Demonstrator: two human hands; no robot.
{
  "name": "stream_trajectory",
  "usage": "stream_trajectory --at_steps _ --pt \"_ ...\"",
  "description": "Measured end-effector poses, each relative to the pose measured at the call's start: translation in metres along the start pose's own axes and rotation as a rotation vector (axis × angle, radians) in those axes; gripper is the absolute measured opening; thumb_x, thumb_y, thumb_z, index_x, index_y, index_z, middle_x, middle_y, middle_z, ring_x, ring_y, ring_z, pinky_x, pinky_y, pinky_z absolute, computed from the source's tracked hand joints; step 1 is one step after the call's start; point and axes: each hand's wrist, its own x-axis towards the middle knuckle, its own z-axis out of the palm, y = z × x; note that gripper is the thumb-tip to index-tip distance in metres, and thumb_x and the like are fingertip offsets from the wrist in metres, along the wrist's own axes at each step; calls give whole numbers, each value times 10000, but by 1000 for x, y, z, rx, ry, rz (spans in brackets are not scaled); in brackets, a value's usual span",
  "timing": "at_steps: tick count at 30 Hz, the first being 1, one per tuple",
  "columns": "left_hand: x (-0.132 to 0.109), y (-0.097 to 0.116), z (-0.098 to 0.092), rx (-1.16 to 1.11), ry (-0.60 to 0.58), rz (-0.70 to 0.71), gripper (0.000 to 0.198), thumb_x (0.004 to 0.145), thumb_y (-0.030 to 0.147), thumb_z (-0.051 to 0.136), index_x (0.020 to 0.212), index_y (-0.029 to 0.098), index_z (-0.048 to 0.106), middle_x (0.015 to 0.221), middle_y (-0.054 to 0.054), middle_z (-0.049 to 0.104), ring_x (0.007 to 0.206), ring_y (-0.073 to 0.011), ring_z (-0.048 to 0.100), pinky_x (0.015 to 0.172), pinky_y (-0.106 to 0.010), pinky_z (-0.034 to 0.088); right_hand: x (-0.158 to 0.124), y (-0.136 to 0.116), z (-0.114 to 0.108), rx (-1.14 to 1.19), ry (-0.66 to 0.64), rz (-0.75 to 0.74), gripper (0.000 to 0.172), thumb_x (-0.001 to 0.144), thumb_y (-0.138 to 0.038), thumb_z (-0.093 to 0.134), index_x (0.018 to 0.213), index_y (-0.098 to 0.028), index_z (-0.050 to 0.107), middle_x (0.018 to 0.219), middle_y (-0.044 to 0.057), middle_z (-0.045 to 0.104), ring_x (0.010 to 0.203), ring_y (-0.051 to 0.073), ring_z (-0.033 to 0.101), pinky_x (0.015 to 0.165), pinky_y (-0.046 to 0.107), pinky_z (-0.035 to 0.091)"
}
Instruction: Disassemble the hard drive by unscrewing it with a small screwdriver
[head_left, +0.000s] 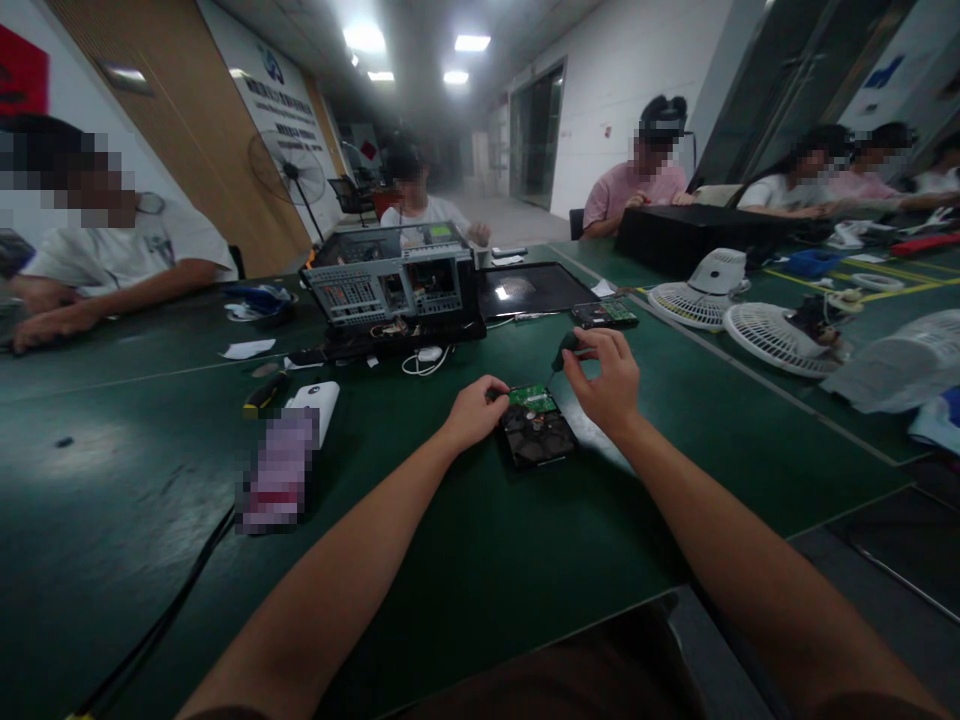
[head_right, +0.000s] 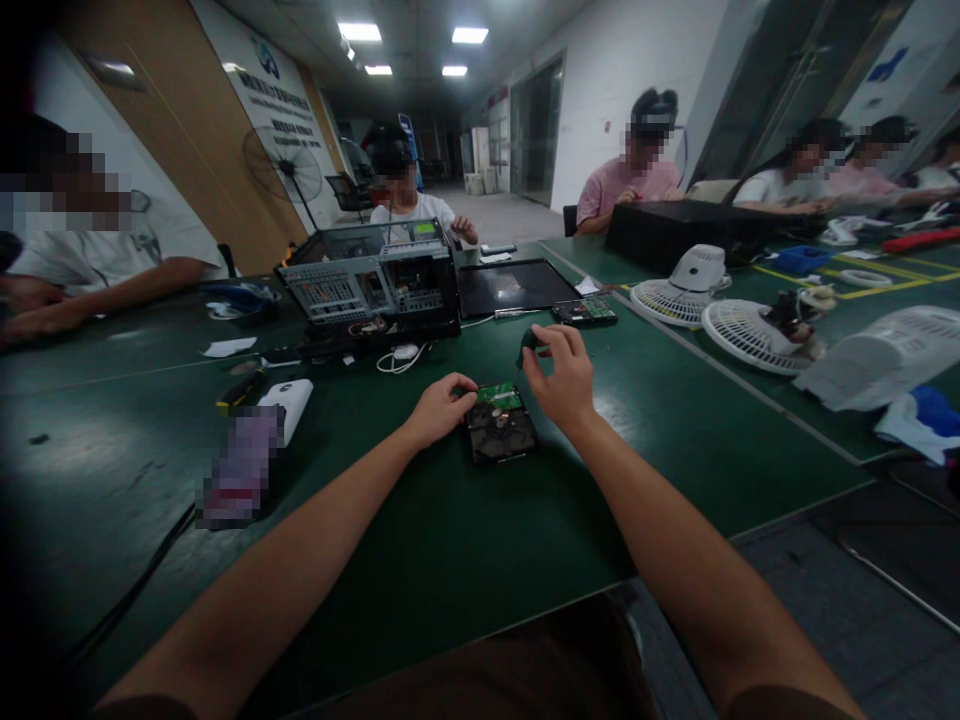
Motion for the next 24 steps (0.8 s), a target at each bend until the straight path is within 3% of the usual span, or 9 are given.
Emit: stream_trajectory --at_steps 5,24 --pt "-2 3 -1 16 -1 9 223 882 277 653 1090 198 665 660 34 630 561 -139 603 533 -234 420 -1 -1 1 26 -3 1 309 905 -236 654 1206 -259 589 1264 102 636 1107 258 667 840 453 658" --pt "1 0 0 50 30 25 215 863 266 660 1067 197 677 650 44 612 564 -133 572 547 -235 396 -1 -2 -1 -59 -16 44 332 882 -277 670 1194 -247 561 1023 55 620 814 196 647 775 412 599"
